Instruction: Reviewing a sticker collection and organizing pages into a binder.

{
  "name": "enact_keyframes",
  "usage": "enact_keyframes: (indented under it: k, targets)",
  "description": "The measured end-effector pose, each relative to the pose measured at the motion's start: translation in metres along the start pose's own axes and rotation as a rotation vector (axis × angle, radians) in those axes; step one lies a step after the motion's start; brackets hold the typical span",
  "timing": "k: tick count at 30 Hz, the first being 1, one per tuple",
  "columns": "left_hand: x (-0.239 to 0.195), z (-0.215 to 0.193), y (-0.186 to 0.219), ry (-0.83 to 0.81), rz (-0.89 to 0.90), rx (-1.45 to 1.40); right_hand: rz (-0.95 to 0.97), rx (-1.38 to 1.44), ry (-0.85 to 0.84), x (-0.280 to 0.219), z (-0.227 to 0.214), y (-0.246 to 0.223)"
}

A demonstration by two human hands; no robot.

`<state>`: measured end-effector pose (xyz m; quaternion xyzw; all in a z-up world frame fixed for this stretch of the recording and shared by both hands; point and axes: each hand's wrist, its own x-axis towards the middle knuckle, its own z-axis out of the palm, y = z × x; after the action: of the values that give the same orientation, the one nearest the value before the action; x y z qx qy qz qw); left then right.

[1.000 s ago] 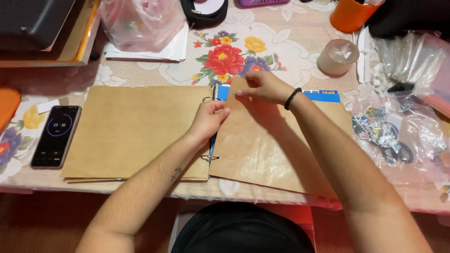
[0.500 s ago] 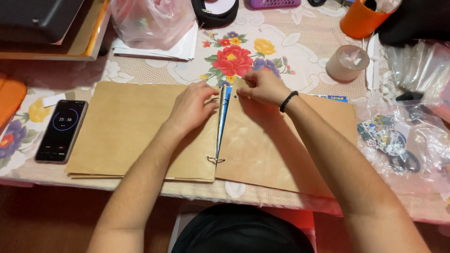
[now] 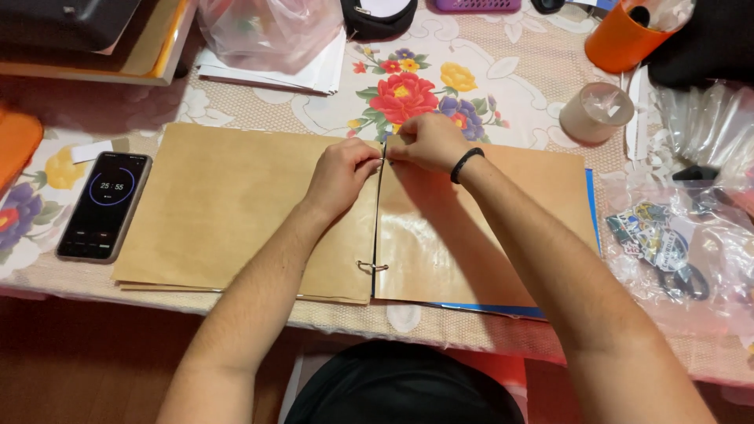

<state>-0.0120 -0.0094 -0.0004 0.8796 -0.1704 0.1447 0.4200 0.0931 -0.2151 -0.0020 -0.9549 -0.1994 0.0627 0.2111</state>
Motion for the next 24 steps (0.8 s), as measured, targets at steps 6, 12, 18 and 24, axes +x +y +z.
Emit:
enact_keyframes:
  k: [6,12,18,24]
  targets:
    - [-0.002,-0.002,0.003,0.005,0.018,-0.035,0.057,-0.054,0.0,0.0,-0.001,-0.005]
    - [0.0,-0.003,0.004,0.021,0.02,-0.066,-0.126,-0.133,0.159,-0.017,0.0,0.003]
    - [0.0,-0.007,0.012,0.042,0.073,-0.062,-0.286,-0.107,0.328,-0.065,0.008,-0.014]
    - [0.0,-0.004,0.007,0.034,0.086,-0.054,-0.179,0.052,0.353,-0.068,0.025,-0.02]
